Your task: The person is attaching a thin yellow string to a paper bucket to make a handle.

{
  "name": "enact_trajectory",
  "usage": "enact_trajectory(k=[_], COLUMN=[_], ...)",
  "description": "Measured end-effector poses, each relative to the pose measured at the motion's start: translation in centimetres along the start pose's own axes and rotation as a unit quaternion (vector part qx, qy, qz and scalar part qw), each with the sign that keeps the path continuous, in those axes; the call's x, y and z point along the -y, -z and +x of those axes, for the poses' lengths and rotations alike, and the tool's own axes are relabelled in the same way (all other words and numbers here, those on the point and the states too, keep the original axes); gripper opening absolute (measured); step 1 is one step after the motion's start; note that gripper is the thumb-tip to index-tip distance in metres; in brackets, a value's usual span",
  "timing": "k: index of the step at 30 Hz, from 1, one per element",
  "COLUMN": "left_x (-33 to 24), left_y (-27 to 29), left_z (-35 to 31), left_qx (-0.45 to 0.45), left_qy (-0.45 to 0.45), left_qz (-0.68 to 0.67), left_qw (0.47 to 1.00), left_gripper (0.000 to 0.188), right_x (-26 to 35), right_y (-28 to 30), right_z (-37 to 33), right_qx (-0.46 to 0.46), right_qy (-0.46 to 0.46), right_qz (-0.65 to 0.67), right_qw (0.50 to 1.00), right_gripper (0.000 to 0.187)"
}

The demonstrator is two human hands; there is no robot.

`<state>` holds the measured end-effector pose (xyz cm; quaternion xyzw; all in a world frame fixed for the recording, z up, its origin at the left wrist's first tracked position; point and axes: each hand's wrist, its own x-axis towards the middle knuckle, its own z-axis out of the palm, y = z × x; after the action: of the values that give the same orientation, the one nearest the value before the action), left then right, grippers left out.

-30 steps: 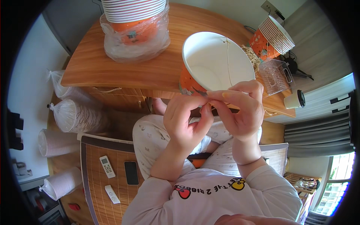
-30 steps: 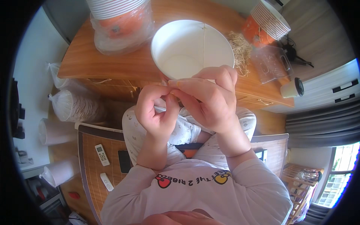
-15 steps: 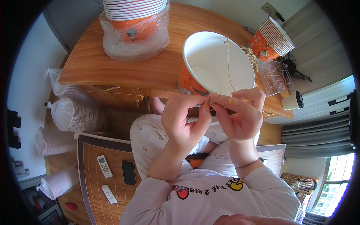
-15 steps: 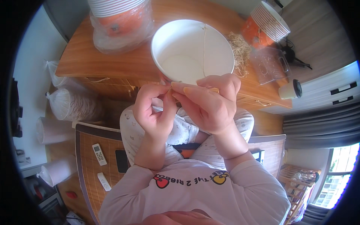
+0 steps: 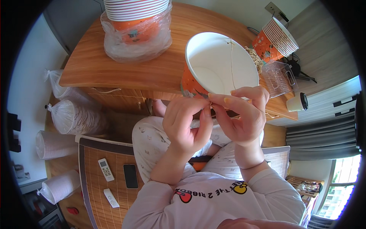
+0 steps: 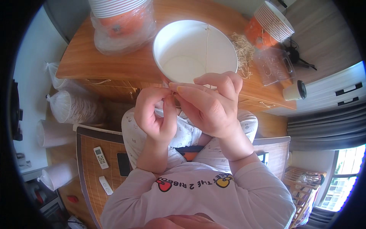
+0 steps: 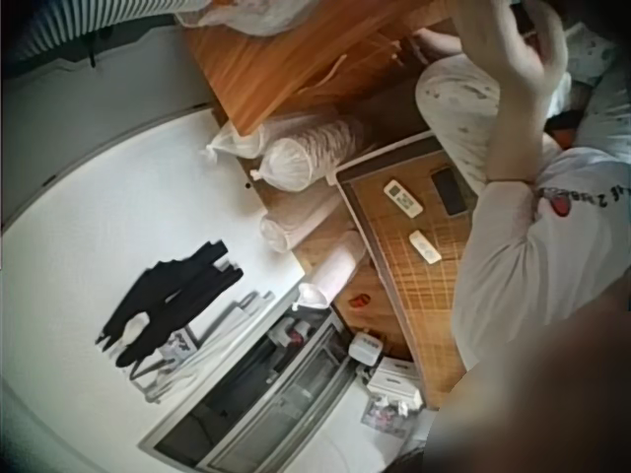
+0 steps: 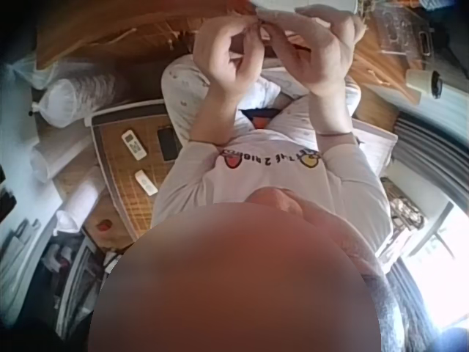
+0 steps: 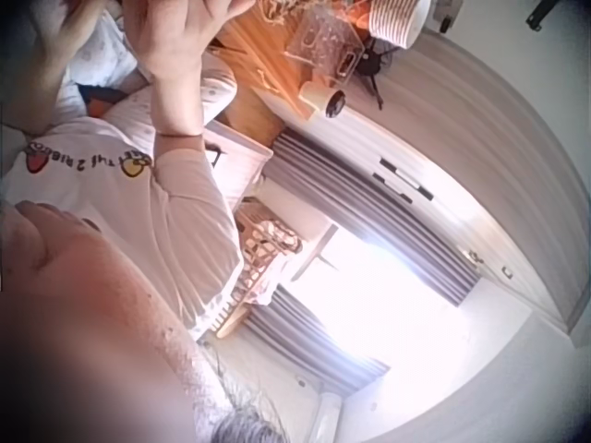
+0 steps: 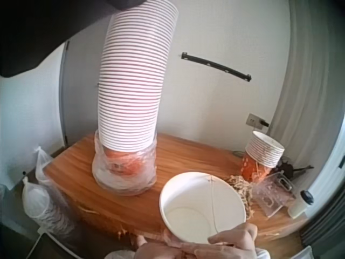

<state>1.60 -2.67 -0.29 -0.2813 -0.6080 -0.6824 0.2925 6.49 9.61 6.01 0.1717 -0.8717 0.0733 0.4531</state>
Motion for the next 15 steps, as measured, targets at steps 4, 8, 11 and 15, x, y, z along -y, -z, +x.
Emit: enact_trajectory(k=[4,8,11,15], left_x=[0.20,0.33,0.34,0.48], left_y=[0.21,0.19,0.00,-0.14], left_z=[0.10,0.11,0.23,0.25], left_qx=[0.006,0.006,-0.012,-0.031], left_qy=[-0.033,-0.041,-0.050,-0.071], left_qz=[0.024,0.030,0.037,0.074], left_qw=[0.999,0.999,0.998,0.994], left_gripper=[0.015,0.017,0.019,0.023], right_x=[0.27,0.11,-0.29,-0.49], right_y=[0.25,0.09,0.08,-0.26], right_z=[0.12,-0.09,-0.15,-0.10], right_qx=[-0.005,-0.014,-0.008,-0.040], right_qy=[-0.019,-0.024,-0.002,0.023], right_qz=[0.008,0.023,0.020,0.005], right_qw=[1.000,0.999,1.000,0.999], right_gripper=[0.048,0.047,0.048,0.040])
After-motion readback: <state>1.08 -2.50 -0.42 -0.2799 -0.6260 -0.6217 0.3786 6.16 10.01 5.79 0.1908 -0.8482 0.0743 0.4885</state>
